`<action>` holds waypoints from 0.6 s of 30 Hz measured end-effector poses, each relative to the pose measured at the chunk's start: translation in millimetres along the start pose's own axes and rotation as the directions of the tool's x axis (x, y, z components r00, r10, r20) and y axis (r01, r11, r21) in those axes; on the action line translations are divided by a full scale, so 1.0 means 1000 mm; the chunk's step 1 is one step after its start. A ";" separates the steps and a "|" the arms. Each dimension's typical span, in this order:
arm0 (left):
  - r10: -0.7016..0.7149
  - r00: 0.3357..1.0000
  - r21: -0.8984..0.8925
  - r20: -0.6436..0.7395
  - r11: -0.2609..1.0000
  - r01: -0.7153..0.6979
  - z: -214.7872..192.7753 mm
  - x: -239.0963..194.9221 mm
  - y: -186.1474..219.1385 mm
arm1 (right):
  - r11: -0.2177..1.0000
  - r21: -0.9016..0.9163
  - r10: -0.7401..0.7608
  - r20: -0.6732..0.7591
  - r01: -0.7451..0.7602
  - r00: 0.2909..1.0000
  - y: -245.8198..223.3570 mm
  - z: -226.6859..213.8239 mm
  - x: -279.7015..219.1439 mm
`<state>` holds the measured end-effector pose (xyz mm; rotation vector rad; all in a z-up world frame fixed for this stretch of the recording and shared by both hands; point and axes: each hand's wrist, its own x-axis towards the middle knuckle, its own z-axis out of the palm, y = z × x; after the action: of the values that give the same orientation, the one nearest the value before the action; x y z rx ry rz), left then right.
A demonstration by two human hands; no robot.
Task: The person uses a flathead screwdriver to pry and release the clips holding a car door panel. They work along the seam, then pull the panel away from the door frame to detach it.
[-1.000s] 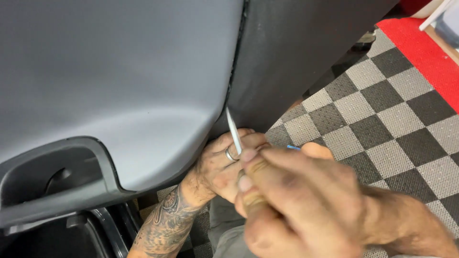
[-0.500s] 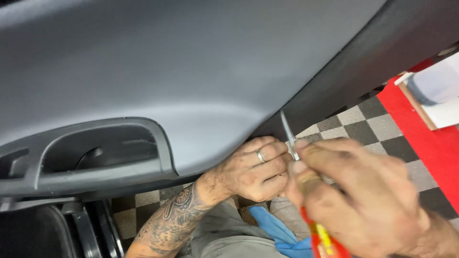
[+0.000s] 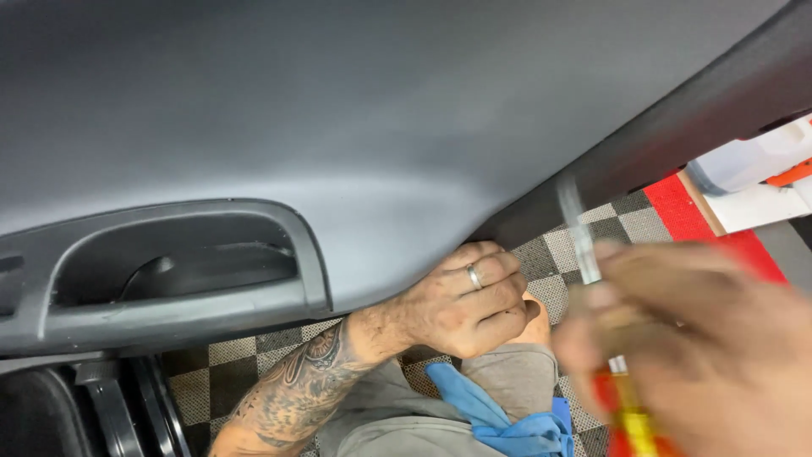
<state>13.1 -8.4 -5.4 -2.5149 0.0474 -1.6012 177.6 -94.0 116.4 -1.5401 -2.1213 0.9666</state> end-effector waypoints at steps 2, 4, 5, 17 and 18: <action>0.001 1.000 -0.020 -0.025 1.000 -0.002 -0.001 -0.002 -0.001 | 0.721 -0.638 -0.597 -0.377 0.269 0.708 -0.011 0.021 -0.008; 0.003 0.999 -0.033 -0.036 0.999 -0.004 0.000 -0.003 -0.002 | 0.956 -0.294 -0.168 -0.556 -0.004 0.814 -0.004 0.012 -0.009; 0.002 0.999 -0.036 -0.044 0.999 -0.003 0.000 -0.003 -0.001 | 0.983 -0.096 0.074 -0.576 -0.157 0.814 -0.001 0.008 -0.011; -0.034 0.997 -0.093 -0.076 0.995 0.027 -0.002 -0.010 -0.001 | 0.844 0.467 0.386 -0.186 -0.264 0.904 0.019 0.006 -0.004; -0.030 0.996 -0.083 -0.078 0.996 0.024 -0.002 -0.010 0.000 | 0.763 0.537 0.533 -0.207 -0.360 0.820 0.008 0.003 -0.005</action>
<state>6.9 -7.1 -13.4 -2.5211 0.0908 -1.7435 183.1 -97.8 109.5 -1.8195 -1.1548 1.1525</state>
